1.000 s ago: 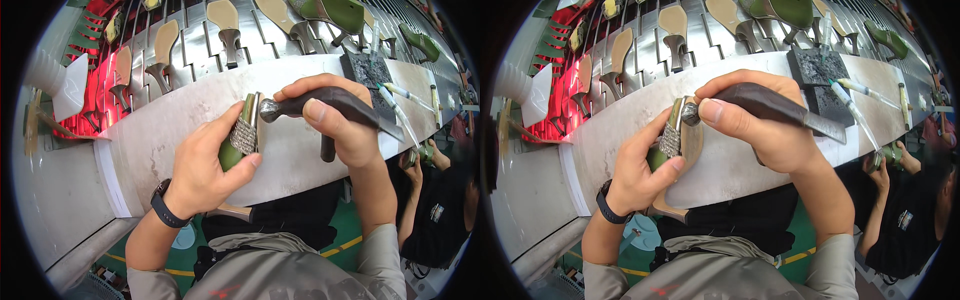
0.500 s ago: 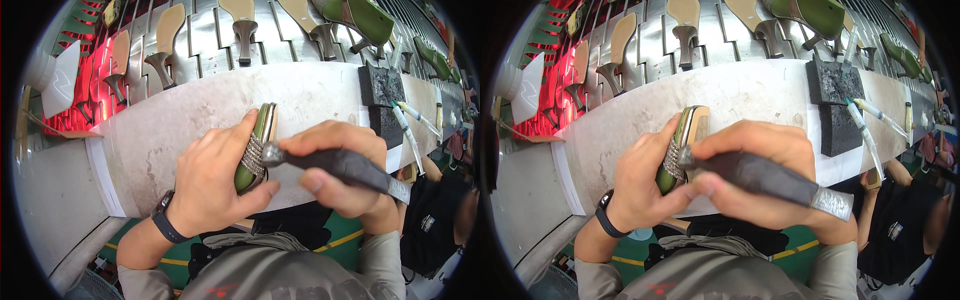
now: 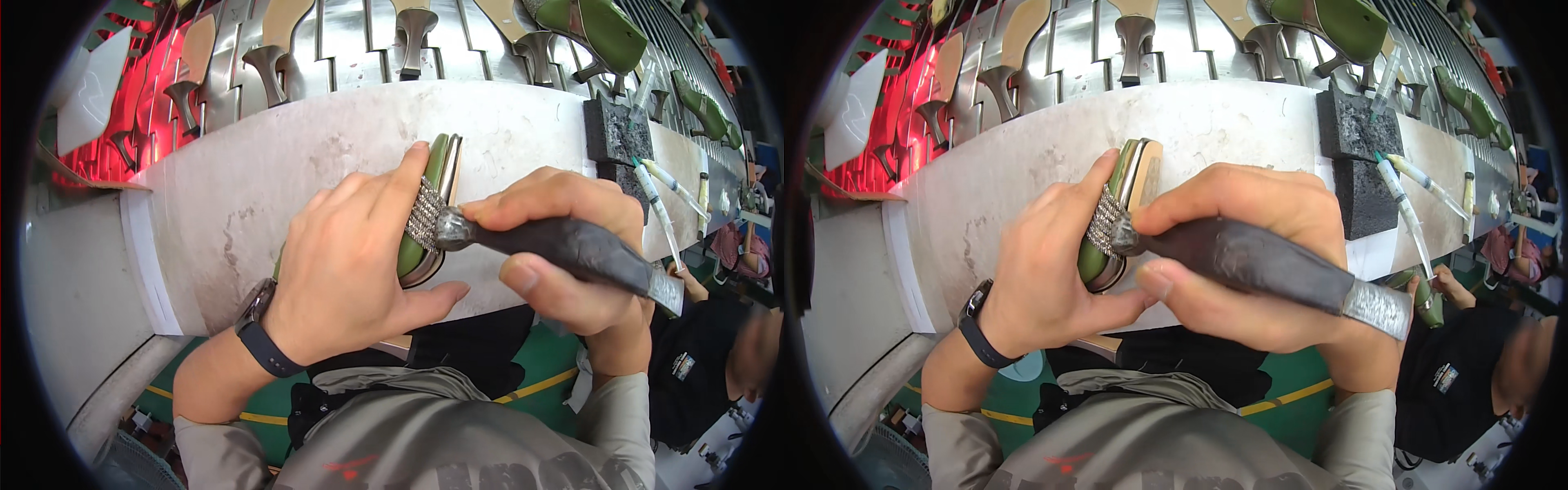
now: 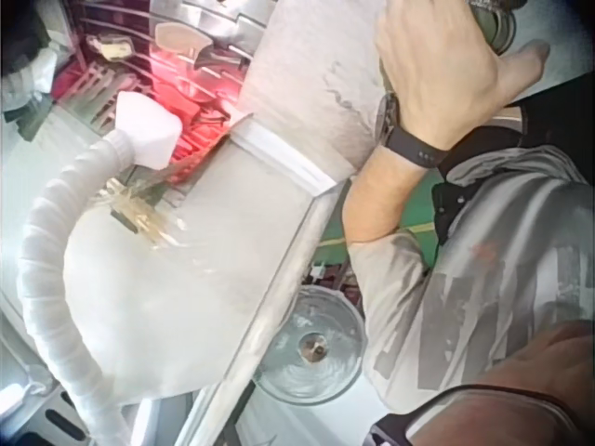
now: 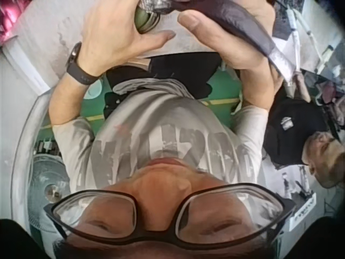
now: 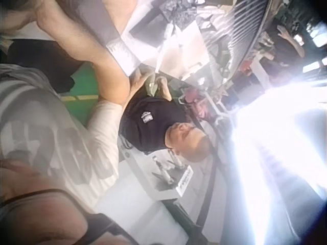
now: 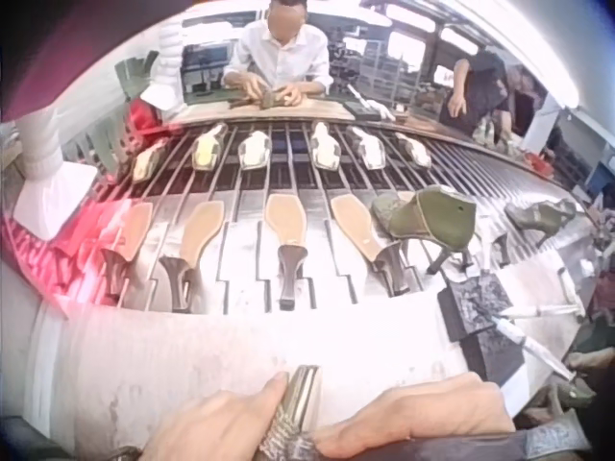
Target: The person assembles high-heeled shoes by attaching soles and heels onto shoe uppers by hand, applying glue with a syringe, and hammering along the edges with a hammer.
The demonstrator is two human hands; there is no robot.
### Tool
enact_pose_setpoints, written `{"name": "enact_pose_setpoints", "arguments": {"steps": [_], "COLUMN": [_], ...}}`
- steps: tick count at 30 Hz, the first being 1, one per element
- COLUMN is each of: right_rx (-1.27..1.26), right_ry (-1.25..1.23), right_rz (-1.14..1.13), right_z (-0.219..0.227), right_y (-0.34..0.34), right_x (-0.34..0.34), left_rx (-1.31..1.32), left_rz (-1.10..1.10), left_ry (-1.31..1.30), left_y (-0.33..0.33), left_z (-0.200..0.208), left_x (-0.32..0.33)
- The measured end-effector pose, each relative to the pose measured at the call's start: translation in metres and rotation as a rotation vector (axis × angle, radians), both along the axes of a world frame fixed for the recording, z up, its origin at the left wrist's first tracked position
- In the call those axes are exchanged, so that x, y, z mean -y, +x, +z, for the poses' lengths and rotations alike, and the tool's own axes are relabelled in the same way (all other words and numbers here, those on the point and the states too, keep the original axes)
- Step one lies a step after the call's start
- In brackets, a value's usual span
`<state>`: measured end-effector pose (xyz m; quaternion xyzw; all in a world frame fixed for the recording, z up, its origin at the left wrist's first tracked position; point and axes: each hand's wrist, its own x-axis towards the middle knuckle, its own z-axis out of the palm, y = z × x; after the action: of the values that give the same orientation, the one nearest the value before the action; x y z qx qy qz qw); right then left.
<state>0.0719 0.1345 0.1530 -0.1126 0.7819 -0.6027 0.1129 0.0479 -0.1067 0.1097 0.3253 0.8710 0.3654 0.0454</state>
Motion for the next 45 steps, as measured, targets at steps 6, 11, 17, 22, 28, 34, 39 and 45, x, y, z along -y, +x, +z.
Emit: {"name": "enact_pose_setpoints", "arguments": {"steps": [6,11,17,22,28,34,39,45], "right_rx": [-0.289,-0.428,-0.640,-0.618,-0.721,-0.559,-0.538,-0.590], "right_ry": [0.047,0.053,0.163,0.162,0.269,0.159,0.107,0.045], "right_rz": [0.048,-0.093,-0.297,-0.323,-0.209,-0.170,-0.093,-0.186], "right_z": [-0.010,-0.025,-0.046,-0.041,-0.048,-0.047,-0.043,-0.062], "right_y": [0.013,0.052,0.090,0.086,0.087,0.089,0.083,0.095], "right_x": [0.005,0.030,0.082,0.070,0.087,0.099,0.102,0.106], "left_rx": [-0.040,-0.038,-0.086,0.050,0.009,-0.064,-0.086,-0.059], "left_rz": [0.011,0.018,-0.077,-0.159,-0.093,-0.072,-0.048,-0.055], "left_ry": [0.023,-0.003,0.034,0.165,0.047,0.104,0.117,0.166], "left_y": [0.001,0.005,0.007,0.002,0.005,0.006,0.008,0.008], "left_z": [-0.004,-0.001,-0.008,-0.013,-0.018,-0.024,-0.024,-0.030], "left_x": [-0.001,-0.001,0.009,0.043,0.066,0.065,0.067,0.069]}}
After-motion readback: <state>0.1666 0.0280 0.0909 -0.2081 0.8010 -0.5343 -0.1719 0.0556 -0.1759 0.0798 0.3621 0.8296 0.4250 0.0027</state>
